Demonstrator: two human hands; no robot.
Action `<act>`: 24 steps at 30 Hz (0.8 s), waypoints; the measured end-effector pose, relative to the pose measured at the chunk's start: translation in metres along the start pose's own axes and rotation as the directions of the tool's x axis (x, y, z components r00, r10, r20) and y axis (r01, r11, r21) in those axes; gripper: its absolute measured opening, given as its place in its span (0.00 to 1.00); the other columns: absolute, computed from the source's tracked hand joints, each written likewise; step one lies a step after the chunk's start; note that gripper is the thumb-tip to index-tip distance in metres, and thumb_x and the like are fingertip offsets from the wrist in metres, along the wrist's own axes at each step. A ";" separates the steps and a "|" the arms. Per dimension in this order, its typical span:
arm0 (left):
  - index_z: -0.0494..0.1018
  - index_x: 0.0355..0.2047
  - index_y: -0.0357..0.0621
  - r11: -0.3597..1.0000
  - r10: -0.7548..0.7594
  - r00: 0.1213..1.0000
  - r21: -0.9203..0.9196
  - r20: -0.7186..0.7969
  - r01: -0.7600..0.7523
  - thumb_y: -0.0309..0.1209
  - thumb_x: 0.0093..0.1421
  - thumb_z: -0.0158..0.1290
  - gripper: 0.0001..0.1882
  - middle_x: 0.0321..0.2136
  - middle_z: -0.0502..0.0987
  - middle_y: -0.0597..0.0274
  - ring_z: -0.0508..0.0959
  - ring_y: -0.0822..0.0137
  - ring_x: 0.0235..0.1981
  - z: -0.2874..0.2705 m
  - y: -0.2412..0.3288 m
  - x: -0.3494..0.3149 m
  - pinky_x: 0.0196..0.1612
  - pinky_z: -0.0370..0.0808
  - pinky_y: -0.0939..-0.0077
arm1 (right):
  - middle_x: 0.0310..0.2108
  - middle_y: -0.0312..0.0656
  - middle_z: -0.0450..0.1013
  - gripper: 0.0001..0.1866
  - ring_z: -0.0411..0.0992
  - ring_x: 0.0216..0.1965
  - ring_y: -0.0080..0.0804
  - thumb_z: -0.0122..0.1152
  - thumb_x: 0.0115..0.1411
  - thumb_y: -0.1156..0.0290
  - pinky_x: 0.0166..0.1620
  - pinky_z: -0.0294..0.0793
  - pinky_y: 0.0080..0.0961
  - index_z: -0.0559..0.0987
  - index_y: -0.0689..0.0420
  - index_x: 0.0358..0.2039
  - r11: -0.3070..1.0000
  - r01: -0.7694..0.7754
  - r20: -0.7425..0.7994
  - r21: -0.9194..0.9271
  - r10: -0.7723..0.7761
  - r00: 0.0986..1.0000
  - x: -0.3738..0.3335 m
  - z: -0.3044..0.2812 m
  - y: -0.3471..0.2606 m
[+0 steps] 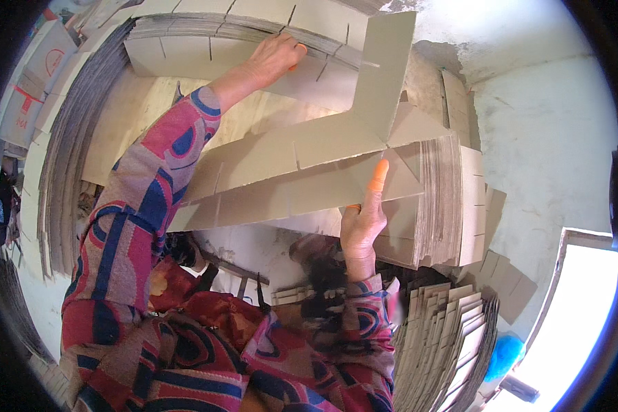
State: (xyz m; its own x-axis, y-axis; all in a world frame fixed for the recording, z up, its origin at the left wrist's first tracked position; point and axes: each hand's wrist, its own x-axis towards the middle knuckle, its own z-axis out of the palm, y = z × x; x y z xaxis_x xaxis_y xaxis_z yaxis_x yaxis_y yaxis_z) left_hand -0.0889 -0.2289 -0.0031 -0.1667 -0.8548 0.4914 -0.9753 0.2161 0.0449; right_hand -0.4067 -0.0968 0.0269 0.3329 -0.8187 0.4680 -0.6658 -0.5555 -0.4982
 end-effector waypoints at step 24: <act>0.71 0.24 0.40 0.966 0.127 0.969 -0.195 -0.211 -0.169 0.19 0.47 0.50 0.04 0.22 0.70 0.57 0.72 0.56 0.30 -0.080 0.061 0.007 0.31 0.72 0.64 | 0.42 0.55 0.74 0.43 0.77 0.33 0.46 0.56 0.51 0.85 0.35 0.76 0.29 0.53 0.54 0.67 1.000 0.000 0.018 -0.026 0.000 1.000 -0.040 -0.035 -0.020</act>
State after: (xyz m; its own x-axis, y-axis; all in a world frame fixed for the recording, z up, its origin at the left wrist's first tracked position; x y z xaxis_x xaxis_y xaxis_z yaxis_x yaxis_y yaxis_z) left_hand -0.1379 -0.1838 0.0722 -0.2553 -0.7011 0.6658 -0.8858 0.4455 0.1295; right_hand -0.4303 -0.0480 0.0434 0.3447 -0.8214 0.4545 -0.6830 -0.5516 -0.4788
